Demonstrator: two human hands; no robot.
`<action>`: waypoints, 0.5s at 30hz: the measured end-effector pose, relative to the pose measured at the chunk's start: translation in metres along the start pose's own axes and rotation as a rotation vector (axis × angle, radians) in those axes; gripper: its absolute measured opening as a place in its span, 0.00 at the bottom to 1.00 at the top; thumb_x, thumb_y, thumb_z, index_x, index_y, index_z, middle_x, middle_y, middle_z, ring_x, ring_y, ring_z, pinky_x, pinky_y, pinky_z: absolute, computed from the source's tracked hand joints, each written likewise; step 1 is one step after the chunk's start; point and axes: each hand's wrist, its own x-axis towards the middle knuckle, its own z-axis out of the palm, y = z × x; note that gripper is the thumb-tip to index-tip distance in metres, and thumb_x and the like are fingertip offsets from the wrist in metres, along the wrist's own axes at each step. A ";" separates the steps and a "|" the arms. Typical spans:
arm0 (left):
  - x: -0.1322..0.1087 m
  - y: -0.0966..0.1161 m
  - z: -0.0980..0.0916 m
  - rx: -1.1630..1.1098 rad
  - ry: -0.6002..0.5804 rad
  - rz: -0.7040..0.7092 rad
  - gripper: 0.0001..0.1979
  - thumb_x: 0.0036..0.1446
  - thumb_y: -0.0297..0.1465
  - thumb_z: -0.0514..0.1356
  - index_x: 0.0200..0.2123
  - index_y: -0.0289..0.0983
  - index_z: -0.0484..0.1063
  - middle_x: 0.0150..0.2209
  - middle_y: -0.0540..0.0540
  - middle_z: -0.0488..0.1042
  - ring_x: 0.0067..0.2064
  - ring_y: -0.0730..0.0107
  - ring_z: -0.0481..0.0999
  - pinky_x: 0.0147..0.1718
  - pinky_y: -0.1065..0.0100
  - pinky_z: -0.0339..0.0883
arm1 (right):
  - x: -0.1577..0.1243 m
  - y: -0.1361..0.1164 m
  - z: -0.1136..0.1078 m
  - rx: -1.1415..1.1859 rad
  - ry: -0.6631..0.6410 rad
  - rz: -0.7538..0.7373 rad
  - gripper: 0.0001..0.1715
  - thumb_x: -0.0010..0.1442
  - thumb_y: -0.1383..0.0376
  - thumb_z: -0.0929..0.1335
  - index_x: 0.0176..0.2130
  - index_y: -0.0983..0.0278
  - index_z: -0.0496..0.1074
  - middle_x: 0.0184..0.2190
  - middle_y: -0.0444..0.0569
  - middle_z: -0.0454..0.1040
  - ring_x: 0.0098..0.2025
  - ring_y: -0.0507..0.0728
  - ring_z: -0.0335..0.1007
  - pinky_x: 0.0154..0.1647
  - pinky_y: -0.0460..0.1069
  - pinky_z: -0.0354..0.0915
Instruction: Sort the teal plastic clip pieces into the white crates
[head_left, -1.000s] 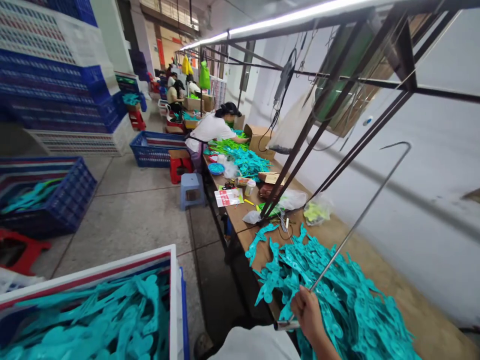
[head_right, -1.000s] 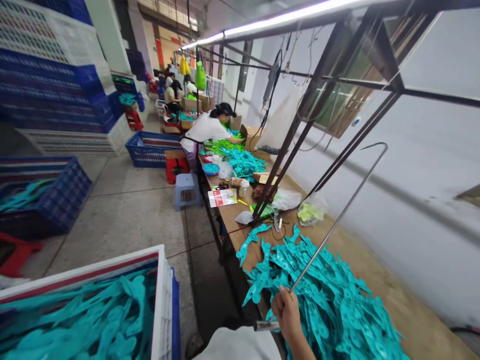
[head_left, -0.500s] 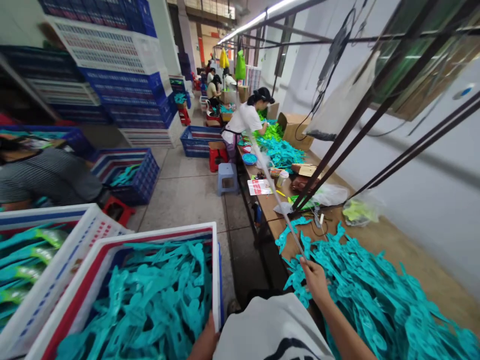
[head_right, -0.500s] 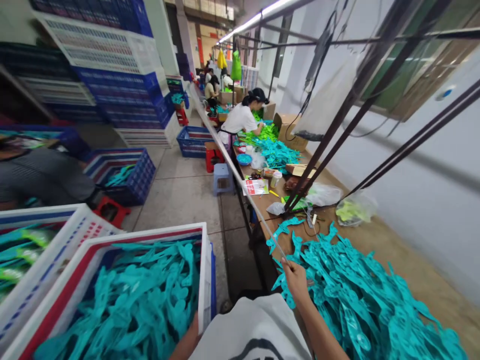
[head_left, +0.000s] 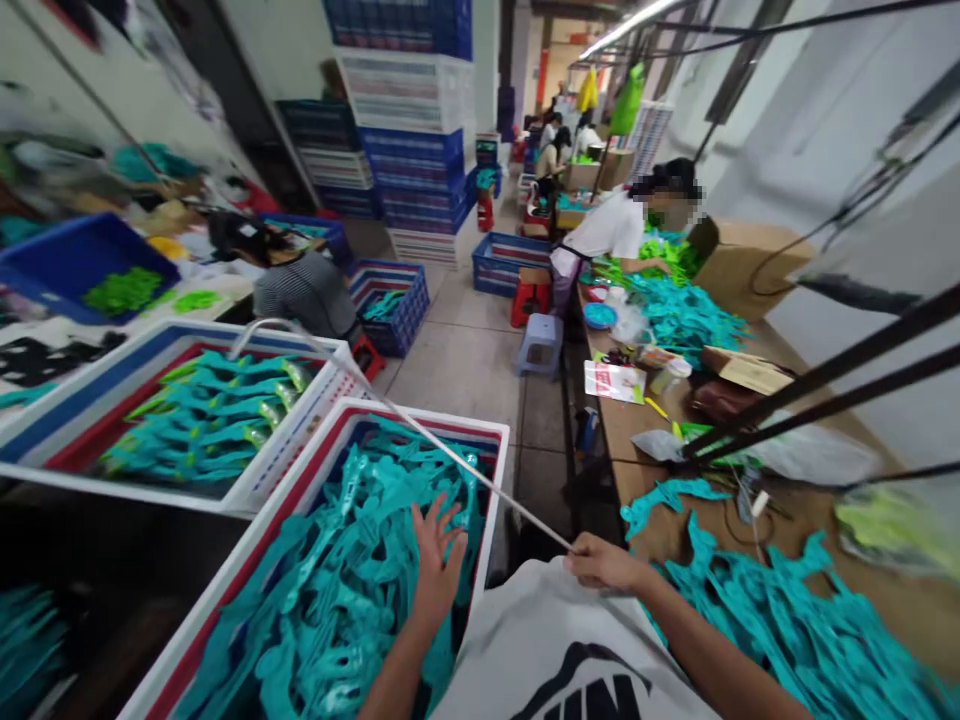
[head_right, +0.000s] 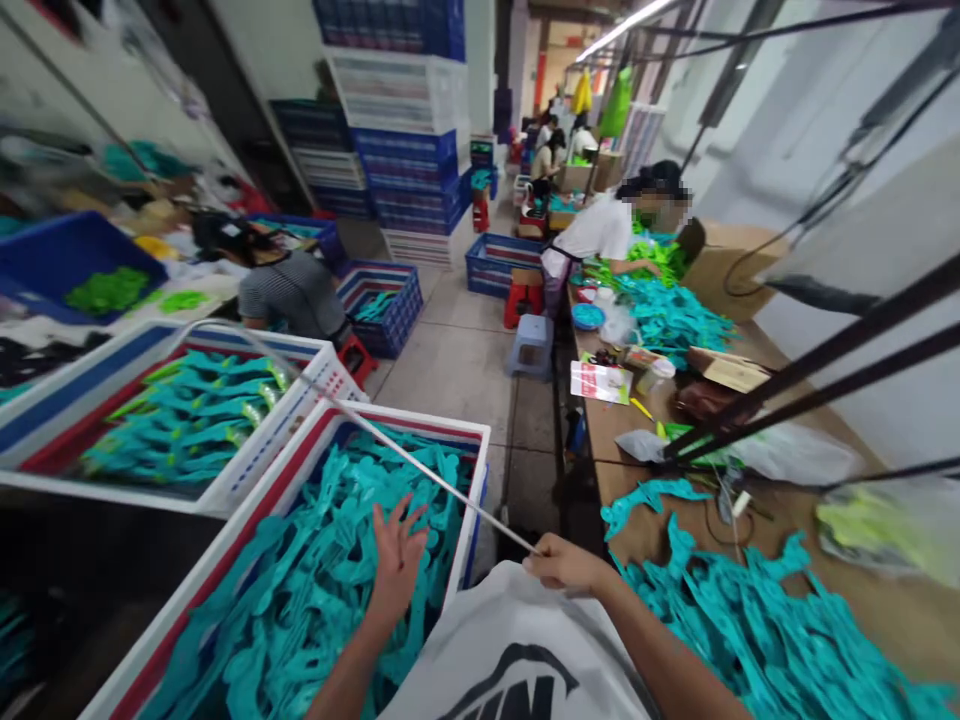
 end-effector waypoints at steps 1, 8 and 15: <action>0.008 0.019 0.004 -0.093 -0.005 0.009 0.57 0.69 0.53 0.72 0.88 0.56 0.42 0.81 0.27 0.67 0.73 0.35 0.80 0.66 0.36 0.80 | 0.011 -0.005 -0.005 0.003 -0.132 0.027 0.47 0.58 0.25 0.75 0.20 0.59 0.60 0.16 0.36 0.56 0.22 0.46 0.47 0.25 0.47 0.45; 0.045 0.086 0.043 -0.444 0.257 -0.173 0.28 0.62 0.57 0.77 0.54 0.48 0.78 0.32 0.49 0.83 0.37 0.50 0.87 0.44 0.46 0.86 | 0.094 -0.033 -0.061 -0.222 -0.487 0.082 0.28 0.57 0.45 0.76 0.24 0.61 0.68 0.18 0.38 0.63 0.24 0.48 0.56 0.27 0.46 0.53; 0.059 0.084 0.068 -0.554 0.606 -0.254 0.24 0.57 0.52 0.82 0.41 0.46 0.77 0.22 0.57 0.65 0.25 0.68 0.71 0.38 0.55 0.84 | 0.122 -0.074 -0.200 -0.329 -0.625 -0.101 0.38 0.56 0.49 0.83 0.59 0.64 0.86 0.41 0.47 0.83 0.42 0.57 0.76 0.46 0.50 0.70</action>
